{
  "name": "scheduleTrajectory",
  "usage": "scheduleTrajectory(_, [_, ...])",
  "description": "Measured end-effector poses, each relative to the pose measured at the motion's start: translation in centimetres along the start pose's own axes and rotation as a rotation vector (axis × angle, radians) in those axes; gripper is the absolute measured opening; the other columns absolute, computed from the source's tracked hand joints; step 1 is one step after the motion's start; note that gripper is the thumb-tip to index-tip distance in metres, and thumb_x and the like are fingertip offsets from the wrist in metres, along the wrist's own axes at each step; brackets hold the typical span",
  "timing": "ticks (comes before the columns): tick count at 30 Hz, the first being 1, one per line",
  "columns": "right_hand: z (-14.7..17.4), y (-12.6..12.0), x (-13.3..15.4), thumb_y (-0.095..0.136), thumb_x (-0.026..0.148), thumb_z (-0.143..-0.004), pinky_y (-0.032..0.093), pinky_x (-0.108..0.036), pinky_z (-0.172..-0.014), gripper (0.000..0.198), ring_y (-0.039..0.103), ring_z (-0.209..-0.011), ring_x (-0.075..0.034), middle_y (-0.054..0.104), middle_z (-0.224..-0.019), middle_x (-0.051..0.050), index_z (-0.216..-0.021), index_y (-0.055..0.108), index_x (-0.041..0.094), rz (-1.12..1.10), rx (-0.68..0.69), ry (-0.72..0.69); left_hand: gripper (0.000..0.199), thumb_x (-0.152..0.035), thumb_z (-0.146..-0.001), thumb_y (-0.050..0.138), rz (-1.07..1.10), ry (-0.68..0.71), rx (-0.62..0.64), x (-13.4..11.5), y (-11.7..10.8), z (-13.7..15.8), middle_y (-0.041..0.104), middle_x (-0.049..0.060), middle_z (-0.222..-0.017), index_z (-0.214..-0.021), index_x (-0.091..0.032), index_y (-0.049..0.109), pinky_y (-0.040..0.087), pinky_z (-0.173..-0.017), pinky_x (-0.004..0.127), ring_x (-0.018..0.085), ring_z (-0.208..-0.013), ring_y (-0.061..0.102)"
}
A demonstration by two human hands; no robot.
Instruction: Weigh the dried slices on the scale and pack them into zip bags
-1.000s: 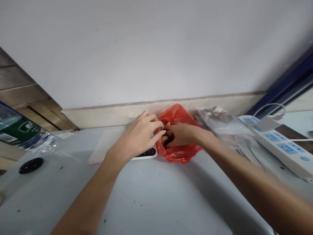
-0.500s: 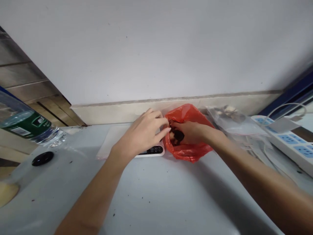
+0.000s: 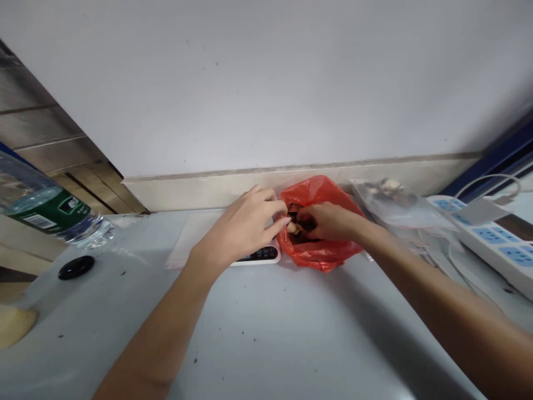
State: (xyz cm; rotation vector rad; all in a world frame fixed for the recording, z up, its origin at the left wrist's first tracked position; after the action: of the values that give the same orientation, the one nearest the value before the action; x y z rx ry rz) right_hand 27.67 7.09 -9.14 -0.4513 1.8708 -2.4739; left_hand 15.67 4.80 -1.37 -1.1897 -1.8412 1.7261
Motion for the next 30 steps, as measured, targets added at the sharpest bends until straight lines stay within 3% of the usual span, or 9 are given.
scheduleTrajectory(8, [0.9, -1.8, -1.3, 0.064, 0.019, -0.086, 0.058, -0.038, -0.085, 0.023, 0.077, -0.1, -0.03, 0.084, -0.109, -0.008, -0.1, 0.081, 0.024, -0.161, -0.033, 0.006, 0.028, -0.028, -0.105, 0.053, 0.013, -0.021, 0.001, 0.8, -0.7, 0.3, 0.071, 0.006, -0.099, -0.089, -0.021, 0.075, 0.054, -0.082, 0.037, 0.027, -0.105, 0.065])
scheduleTrajectory(12, [2.0, -3.2, -1.2, 0.058, 0.021, -0.09, 0.058, -0.039, -0.085, 0.023, 0.077, -0.093, -0.029, 0.085, -0.103, -0.01, -0.091, 0.082, 0.022, -0.329, -0.065, -0.056, 0.029, -0.029, -0.105, 0.053, 0.004, -0.017, -0.021, 1.1, -1.2, 0.6, 0.071, 0.006, -0.096, -0.09, -0.021, 0.075, 0.054, -0.079, 0.036, 0.026, -0.1, 0.065])
scheduleTrajectory(16, [2.6, -5.0, -1.0, 0.056, 0.014, -0.085, 0.057, -0.037, -0.078, 0.027, 0.075, -0.081, -0.027, 0.084, -0.089, -0.009, -0.076, 0.08, 0.023, -0.34, -0.173, -0.099, 0.029, -0.031, -0.105, 0.051, 0.009, -0.015, -0.028, 1.4, -1.4, 0.7, 0.073, 0.006, -0.094, -0.094, -0.021, 0.076, 0.052, -0.078, 0.035, 0.025, -0.097, 0.066])
scheduleTrajectory(20, [2.6, -5.3, -0.5, 0.058, 0.017, -0.084, 0.059, -0.034, -0.077, 0.022, 0.075, -0.082, -0.024, 0.084, -0.092, -0.007, -0.082, 0.079, 0.021, -0.434, -0.075, -0.076, 0.029, -0.034, -0.101, 0.052, 0.037, -0.05, 0.003, 2.8, -2.2, 1.1, 0.076, 0.006, -0.097, -0.097, -0.02, 0.077, 0.051, -0.083, 0.035, 0.023, -0.093, 0.068])
scheduleTrajectory(25, [2.7, -7.1, 3.5, 0.07, 0.033, -0.084, 0.062, -0.034, -0.077, 0.015, 0.075, -0.08, -0.023, 0.082, -0.089, -0.005, -0.076, 0.077, 0.022, -0.631, -0.026, -0.209, 0.038, -0.048, -0.098, 0.051, 0.052, -0.252, 0.151, 6.5, -3.2, 3.1, 0.079, 0.006, -0.112, -0.106, -0.022, 0.078, 0.052, -0.086, 0.033, 0.026, -0.104, 0.071])
scheduleTrajectory(28, [1.6, -7.9, 6.8, 0.07, 0.025, -0.086, 0.062, -0.032, -0.079, 0.013, 0.075, -0.082, -0.021, 0.082, -0.09, -0.005, -0.076, 0.077, 0.021, -0.708, -0.071, -0.301, 0.043, -0.052, -0.097, 0.049, 0.01, -0.432, 0.288, 9.0, -3.3, 5.1, 0.077, 0.007, -0.126, -0.118, -0.025, 0.076, 0.052, -0.086, 0.032, 0.027, -0.111, 0.071])
scheduleTrajectory(30, [-0.1, -7.3, 8.3, 0.067, 0.015, -0.087, 0.061, -0.029, -0.077, 0.014, 0.075, -0.081, -0.018, 0.082, -0.089, -0.005, -0.078, 0.077, 0.02, -0.75, -0.089, -0.283, 0.048, -0.053, -0.097, 0.047, 0.001, -0.541, 0.373, 10.4, -3.1, 6.4, 0.077, 0.008, -0.128, -0.128, -0.026, 0.072, 0.053, -0.083, 0.03, 0.026, -0.109, 0.073])
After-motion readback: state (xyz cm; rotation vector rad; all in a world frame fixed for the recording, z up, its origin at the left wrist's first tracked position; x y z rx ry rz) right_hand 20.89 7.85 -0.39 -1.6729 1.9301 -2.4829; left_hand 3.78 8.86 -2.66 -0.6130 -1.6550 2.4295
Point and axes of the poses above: each hand's wrist, its own z-axis away from the middle knuckle, its own y-axis out of the palm, x = y × z, the point moved 10 cm from there along -z, towards the middle knuckle
